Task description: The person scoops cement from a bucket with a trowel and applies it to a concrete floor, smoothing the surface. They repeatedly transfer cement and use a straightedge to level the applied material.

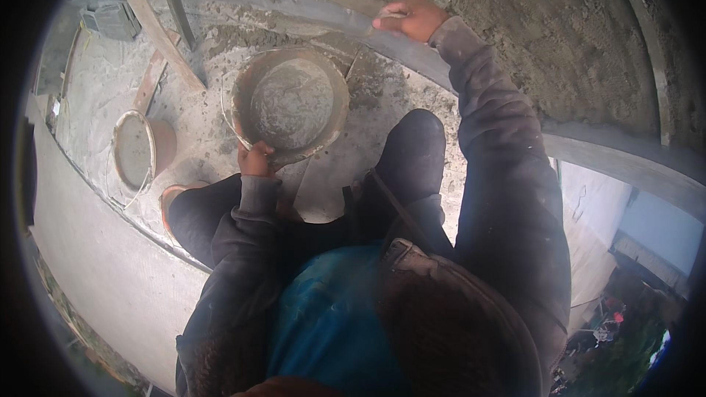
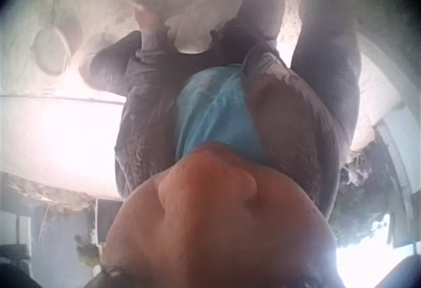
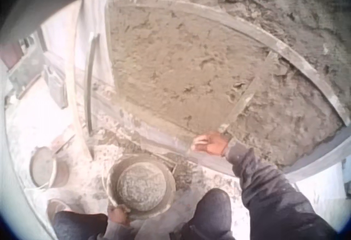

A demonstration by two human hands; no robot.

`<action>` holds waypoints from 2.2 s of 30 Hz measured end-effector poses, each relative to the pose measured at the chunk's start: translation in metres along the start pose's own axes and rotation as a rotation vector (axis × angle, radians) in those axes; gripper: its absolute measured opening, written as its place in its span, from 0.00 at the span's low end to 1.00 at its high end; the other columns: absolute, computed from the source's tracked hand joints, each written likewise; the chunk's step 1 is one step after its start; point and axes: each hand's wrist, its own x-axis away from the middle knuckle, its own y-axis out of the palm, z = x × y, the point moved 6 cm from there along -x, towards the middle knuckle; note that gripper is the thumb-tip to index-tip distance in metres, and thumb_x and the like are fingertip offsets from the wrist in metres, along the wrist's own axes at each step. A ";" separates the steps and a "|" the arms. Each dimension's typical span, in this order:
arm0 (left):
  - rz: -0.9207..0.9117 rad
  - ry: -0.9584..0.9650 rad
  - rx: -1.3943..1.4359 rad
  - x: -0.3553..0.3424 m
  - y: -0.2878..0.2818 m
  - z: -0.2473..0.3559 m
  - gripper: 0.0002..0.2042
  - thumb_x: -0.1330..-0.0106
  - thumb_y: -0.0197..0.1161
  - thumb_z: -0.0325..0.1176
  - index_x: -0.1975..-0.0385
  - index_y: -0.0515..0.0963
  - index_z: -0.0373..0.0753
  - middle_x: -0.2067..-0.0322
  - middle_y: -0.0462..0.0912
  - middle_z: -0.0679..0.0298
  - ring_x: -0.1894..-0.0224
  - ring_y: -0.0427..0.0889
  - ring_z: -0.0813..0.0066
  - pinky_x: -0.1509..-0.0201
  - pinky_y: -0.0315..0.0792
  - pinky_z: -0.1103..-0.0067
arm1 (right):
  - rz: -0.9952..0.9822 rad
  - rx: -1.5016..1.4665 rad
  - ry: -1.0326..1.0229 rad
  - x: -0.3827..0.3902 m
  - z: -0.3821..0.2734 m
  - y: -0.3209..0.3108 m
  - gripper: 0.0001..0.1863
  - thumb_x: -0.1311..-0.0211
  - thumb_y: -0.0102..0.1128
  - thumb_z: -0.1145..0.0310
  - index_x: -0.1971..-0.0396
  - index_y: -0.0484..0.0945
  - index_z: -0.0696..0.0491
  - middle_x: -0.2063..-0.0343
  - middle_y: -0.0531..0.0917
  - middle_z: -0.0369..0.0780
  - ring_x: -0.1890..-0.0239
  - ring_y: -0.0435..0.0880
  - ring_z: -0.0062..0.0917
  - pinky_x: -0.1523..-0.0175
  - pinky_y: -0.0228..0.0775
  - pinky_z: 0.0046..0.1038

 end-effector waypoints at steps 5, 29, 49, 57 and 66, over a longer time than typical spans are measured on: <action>-0.065 0.140 0.059 0.001 0.001 0.004 0.45 0.51 0.45 0.13 0.26 0.57 0.51 0.55 0.76 0.64 0.70 0.73 0.78 0.73 0.74 0.81 | 0.488 0.160 -0.050 0.064 -0.058 -0.164 0.28 0.36 0.63 0.44 0.51 0.82 0.54 0.69 0.86 0.43 0.69 0.84 0.34 0.59 0.75 0.34; -0.025 0.217 0.108 -0.002 -0.004 0.031 0.43 0.49 0.45 0.13 0.27 0.58 0.53 0.65 0.73 0.67 0.75 0.70 0.81 0.77 0.73 0.82 | 0.583 0.358 -0.350 0.116 -0.159 0.024 0.15 0.41 0.67 0.57 0.60 0.83 0.51 0.69 0.82 0.37 0.66 0.83 0.32 0.62 0.74 0.33; -0.180 0.284 0.067 -0.003 0.021 0.040 0.41 0.50 0.46 0.11 0.29 0.62 0.43 0.62 0.76 0.67 0.71 0.70 0.81 0.70 0.68 0.83 | -0.040 0.405 0.003 0.064 -0.123 0.016 0.27 0.39 0.59 0.46 0.47 0.81 0.49 0.58 0.86 0.47 0.52 0.83 0.46 0.47 0.74 0.44; -0.274 0.289 0.003 0.009 0.054 0.034 0.41 0.49 0.45 0.10 0.27 0.58 0.39 0.52 0.76 0.65 0.71 0.70 0.83 0.69 0.68 0.84 | 0.492 0.547 -0.102 0.098 -0.068 0.121 0.15 0.39 0.63 0.57 0.54 0.82 0.45 0.61 0.80 0.35 0.55 0.82 0.29 0.55 0.74 0.41; -0.197 0.079 -0.017 0.004 0.047 0.007 0.42 0.49 0.46 0.14 0.29 0.60 0.52 0.58 0.74 0.65 0.71 0.75 0.76 0.79 0.79 0.78 | 0.324 0.051 0.006 0.147 -0.065 0.040 0.18 0.40 0.65 0.51 0.58 0.84 0.49 0.62 0.85 0.37 0.55 0.83 0.34 0.51 0.73 0.40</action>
